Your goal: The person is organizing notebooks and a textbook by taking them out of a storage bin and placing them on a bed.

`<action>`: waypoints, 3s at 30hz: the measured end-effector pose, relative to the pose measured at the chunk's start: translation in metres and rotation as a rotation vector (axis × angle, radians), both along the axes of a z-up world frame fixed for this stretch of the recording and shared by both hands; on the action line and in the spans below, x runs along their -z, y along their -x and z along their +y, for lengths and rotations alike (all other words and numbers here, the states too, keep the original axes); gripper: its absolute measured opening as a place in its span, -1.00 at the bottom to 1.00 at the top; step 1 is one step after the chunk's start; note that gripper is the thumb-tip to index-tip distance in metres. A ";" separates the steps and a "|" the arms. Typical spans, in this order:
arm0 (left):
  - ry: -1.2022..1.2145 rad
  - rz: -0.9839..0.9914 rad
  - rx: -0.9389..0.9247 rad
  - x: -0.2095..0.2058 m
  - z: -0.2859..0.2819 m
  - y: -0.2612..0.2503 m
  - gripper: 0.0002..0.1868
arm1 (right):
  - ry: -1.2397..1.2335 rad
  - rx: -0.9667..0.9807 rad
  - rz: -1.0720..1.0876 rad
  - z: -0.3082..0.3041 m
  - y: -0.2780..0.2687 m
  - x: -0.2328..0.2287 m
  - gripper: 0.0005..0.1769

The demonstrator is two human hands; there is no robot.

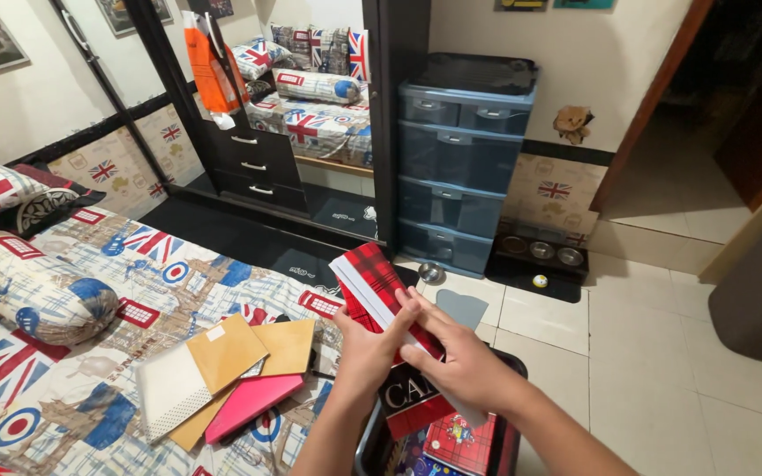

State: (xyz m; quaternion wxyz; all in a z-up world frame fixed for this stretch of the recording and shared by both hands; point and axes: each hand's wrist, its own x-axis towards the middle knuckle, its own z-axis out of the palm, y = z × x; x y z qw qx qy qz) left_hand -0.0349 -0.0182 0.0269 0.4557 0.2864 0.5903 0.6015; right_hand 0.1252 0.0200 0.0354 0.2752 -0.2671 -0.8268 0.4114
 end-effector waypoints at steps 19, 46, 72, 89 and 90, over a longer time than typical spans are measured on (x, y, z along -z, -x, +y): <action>-0.011 0.125 -0.073 0.042 -0.024 0.071 0.35 | 0.163 0.087 0.021 -0.035 0.073 0.007 -0.18; 0.199 0.408 -0.282 0.045 -0.067 0.126 0.39 | 0.537 0.116 0.164 -0.055 0.142 0.030 -0.22; 0.165 0.447 -0.335 0.044 -0.033 0.065 0.39 | 0.606 0.042 0.270 0.000 0.085 0.052 -0.16; 0.124 0.418 -0.325 0.041 -0.026 0.038 0.25 | 0.429 0.087 0.155 0.018 0.060 0.041 -0.30; 0.119 0.416 -0.330 0.042 -0.027 0.037 0.26 | 0.429 0.077 0.167 0.018 0.059 0.042 -0.30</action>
